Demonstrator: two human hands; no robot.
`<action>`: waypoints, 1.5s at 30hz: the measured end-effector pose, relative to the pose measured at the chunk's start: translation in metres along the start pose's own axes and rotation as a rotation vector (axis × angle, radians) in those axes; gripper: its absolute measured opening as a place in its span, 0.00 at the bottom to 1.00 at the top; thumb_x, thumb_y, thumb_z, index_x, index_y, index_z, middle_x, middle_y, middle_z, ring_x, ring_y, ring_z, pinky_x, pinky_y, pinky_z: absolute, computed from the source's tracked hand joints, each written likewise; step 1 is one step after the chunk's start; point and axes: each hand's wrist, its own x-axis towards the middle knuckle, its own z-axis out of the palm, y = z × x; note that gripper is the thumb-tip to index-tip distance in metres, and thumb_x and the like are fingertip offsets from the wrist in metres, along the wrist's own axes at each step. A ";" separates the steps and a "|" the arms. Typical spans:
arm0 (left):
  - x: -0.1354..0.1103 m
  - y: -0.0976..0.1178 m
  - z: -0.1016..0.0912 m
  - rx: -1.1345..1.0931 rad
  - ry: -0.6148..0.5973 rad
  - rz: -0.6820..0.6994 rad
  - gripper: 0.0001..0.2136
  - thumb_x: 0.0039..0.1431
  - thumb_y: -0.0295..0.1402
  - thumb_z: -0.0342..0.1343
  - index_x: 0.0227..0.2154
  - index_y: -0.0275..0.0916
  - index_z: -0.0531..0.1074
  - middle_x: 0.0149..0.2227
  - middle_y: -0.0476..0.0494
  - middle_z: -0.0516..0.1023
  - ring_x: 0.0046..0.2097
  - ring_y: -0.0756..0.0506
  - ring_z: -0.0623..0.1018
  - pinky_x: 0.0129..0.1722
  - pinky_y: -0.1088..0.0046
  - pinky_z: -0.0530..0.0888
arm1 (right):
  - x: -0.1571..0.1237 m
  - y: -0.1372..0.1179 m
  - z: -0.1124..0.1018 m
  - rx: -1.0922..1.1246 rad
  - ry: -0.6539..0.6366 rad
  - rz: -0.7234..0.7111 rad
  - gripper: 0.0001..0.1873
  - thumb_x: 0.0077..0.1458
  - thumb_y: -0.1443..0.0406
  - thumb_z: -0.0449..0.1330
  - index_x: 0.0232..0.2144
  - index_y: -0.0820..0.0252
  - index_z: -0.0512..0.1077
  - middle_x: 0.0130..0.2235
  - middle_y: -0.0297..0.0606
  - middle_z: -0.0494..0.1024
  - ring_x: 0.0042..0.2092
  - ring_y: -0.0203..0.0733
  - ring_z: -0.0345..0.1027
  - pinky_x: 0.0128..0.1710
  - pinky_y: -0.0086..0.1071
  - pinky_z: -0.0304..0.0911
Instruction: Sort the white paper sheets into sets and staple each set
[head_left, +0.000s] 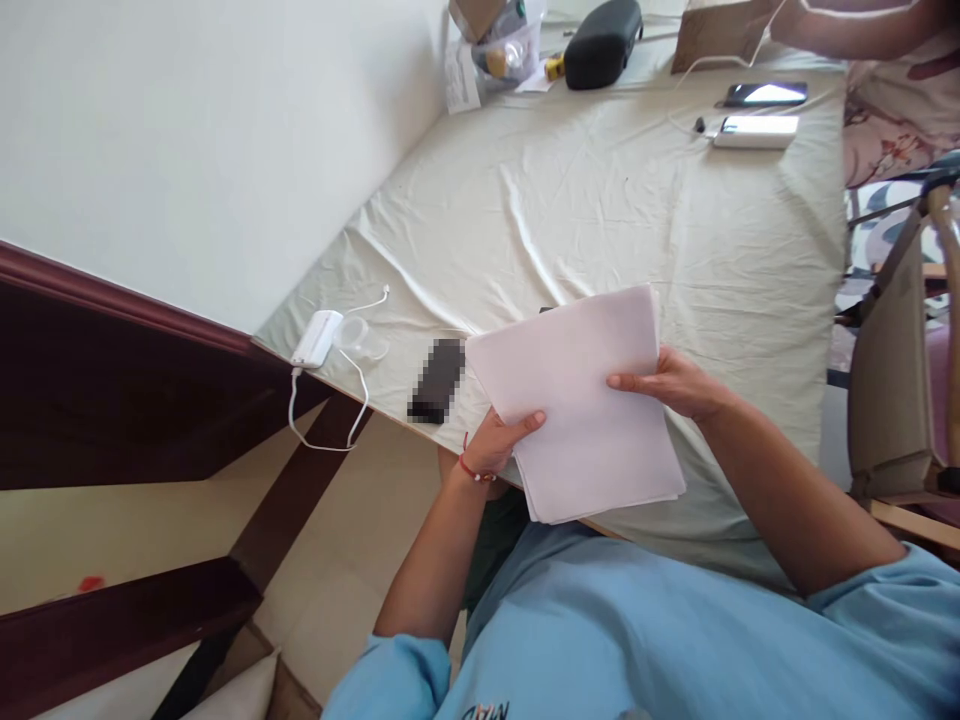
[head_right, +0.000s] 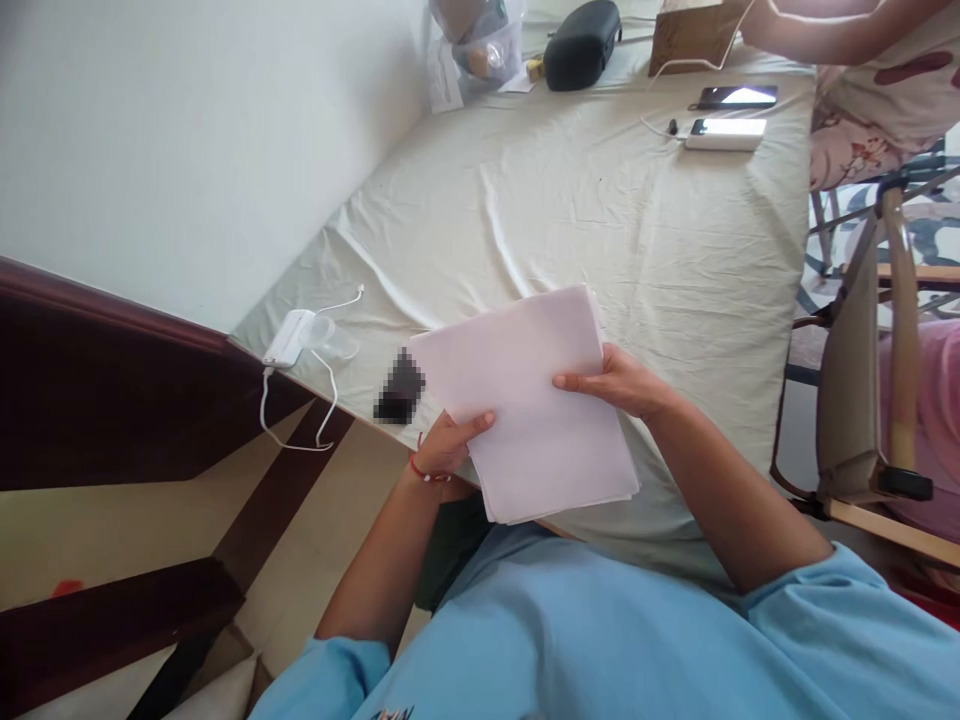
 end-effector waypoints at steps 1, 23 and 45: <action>0.004 0.001 -0.001 0.009 -0.008 -0.002 0.36 0.42 0.42 0.80 0.56 0.40 0.79 0.49 0.36 0.86 0.52 0.36 0.83 0.58 0.51 0.78 | 0.001 -0.002 0.001 -0.017 -0.018 -0.004 0.20 0.47 0.55 0.79 0.41 0.55 0.84 0.44 0.41 0.86 0.43 0.53 0.82 0.42 0.44 0.80; 0.001 -0.018 0.019 -0.008 -0.059 -0.127 0.33 0.41 0.44 0.80 0.50 0.33 0.81 0.51 0.30 0.85 0.50 0.34 0.84 0.54 0.53 0.79 | 0.059 -0.051 0.034 -1.493 -0.020 -0.387 0.23 0.73 0.59 0.46 0.56 0.59 0.77 0.58 0.50 0.80 0.71 0.59 0.59 0.71 0.63 0.43; 0.013 -0.018 0.022 0.042 -0.007 -0.121 0.32 0.41 0.51 0.78 0.44 0.32 0.82 0.45 0.33 0.87 0.45 0.37 0.84 0.49 0.57 0.81 | 0.072 -0.032 0.043 -1.180 -0.043 -0.704 0.13 0.68 0.63 0.57 0.38 0.58 0.81 0.44 0.44 0.83 0.54 0.53 0.71 0.52 0.44 0.65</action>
